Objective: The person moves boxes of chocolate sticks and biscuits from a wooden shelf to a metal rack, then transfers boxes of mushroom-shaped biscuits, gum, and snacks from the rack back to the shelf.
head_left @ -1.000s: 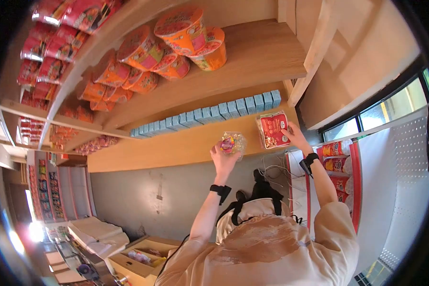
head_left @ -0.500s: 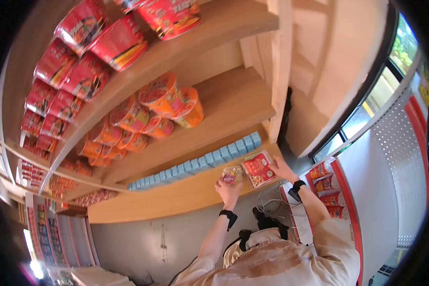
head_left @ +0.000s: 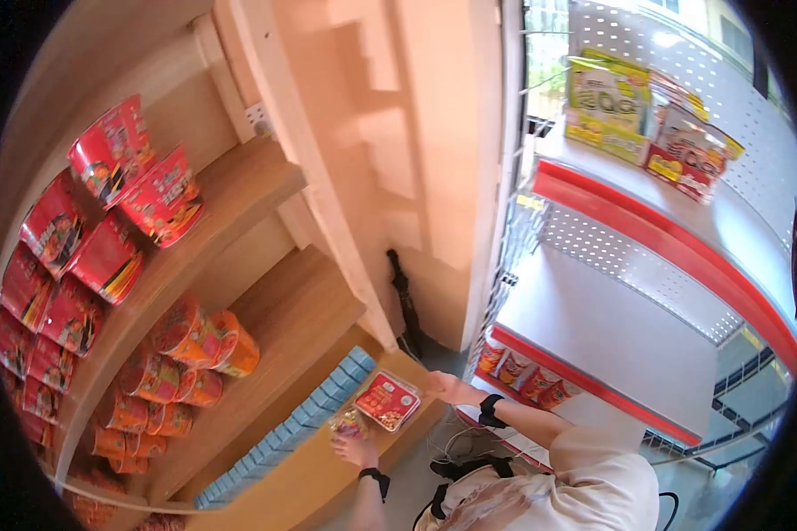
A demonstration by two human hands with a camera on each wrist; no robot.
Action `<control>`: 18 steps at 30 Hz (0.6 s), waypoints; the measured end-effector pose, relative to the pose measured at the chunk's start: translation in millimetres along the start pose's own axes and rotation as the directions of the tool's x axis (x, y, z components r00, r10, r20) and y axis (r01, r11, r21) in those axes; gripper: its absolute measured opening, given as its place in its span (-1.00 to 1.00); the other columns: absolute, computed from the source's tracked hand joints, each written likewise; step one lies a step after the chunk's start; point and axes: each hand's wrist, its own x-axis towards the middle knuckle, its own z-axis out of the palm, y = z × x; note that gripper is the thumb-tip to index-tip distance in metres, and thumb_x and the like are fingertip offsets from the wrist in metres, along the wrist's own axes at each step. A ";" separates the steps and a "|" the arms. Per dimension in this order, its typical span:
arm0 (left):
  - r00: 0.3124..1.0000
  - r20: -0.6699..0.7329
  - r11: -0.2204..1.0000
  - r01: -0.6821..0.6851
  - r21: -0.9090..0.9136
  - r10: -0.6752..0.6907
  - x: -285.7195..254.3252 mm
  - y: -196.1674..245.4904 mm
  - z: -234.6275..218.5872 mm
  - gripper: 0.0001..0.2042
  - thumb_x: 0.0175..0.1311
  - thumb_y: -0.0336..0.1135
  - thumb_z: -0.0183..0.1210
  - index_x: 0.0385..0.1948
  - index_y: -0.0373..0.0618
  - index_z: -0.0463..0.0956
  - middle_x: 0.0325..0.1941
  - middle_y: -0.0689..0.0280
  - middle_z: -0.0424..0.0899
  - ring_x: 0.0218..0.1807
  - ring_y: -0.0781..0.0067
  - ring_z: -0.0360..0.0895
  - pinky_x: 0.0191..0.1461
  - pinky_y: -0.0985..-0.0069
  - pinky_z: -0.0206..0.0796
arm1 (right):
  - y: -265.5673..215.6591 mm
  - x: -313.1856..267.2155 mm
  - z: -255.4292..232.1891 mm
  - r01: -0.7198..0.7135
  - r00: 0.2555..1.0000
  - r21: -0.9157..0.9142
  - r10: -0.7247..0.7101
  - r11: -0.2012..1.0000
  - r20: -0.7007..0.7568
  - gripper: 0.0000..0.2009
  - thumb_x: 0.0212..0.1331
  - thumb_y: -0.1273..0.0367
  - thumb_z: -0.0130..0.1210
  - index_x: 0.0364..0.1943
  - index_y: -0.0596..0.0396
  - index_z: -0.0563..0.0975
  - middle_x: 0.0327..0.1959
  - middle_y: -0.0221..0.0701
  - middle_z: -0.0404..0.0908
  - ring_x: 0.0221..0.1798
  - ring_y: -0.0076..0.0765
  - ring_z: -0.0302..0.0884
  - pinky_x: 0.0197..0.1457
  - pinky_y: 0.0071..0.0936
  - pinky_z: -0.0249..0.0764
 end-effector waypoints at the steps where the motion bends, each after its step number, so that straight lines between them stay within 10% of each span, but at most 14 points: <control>1: 1.000 0.006 1.000 -0.020 -0.008 0.021 0.6 3.3 -6.8 0.16 -0.37 0.18 0.44 0.30 -0.18 -0.10 0.32 -0.04 0.09 0.31 -0.09 0.09 0.25 0.05 0.10 | -3.2 -4.1 -6.8 0.016 1.000 0.023 -0.015 1.000 -0.009 -0.47 0.12 0.22 0.15 0.10 0.26 0.30 -0.07 -0.04 0.53 0.04 -0.07 0.50 0.07 -0.27 0.43; 10: 0.983 -0.057 0.982 -0.167 0.086 0.172 -21.3 -35.0 -35.3 -0.02 -0.14 0.07 0.33 0.29 -0.21 -0.04 0.25 -0.02 0.20 0.20 -0.03 0.24 0.14 0.00 0.17 | -30.2 -32.2 -35.1 0.063 0.998 -0.084 -0.065 0.994 -0.020 -0.53 0.12 0.27 0.13 0.06 0.22 0.30 -0.26 -0.07 0.60 -0.18 0.02 0.59 -0.12 -0.26 0.48; 12: 0.906 -0.085 0.907 -0.419 -0.052 0.414 -41.2 -51.3 -45.1 -0.31 -0.02 -0.04 0.26 0.12 -0.26 0.26 0.08 -0.02 0.39 0.10 -0.03 0.33 0.14 0.05 0.18 | -51.0 -40.6 -43.6 0.119 0.992 -0.098 -0.114 0.988 0.051 -0.54 0.14 0.26 0.13 0.05 0.22 0.30 -0.28 -0.08 0.61 -0.21 -0.01 0.59 -0.15 -0.27 0.49; 18: 0.713 0.047 0.646 -0.602 -0.470 0.700 -120.8 -73.3 -96.0 -0.70 0.09 -0.18 0.17 -0.24 -0.21 0.53 -0.22 0.12 0.59 -0.05 0.06 0.45 0.13 0.20 0.19 | -179.6 -76.8 -100.2 0.231 0.973 -0.222 -0.227 0.947 0.041 -0.67 0.17 0.19 0.08 -0.13 0.15 0.48 -0.25 -0.18 0.60 -0.19 -0.06 0.57 -0.14 -0.28 0.48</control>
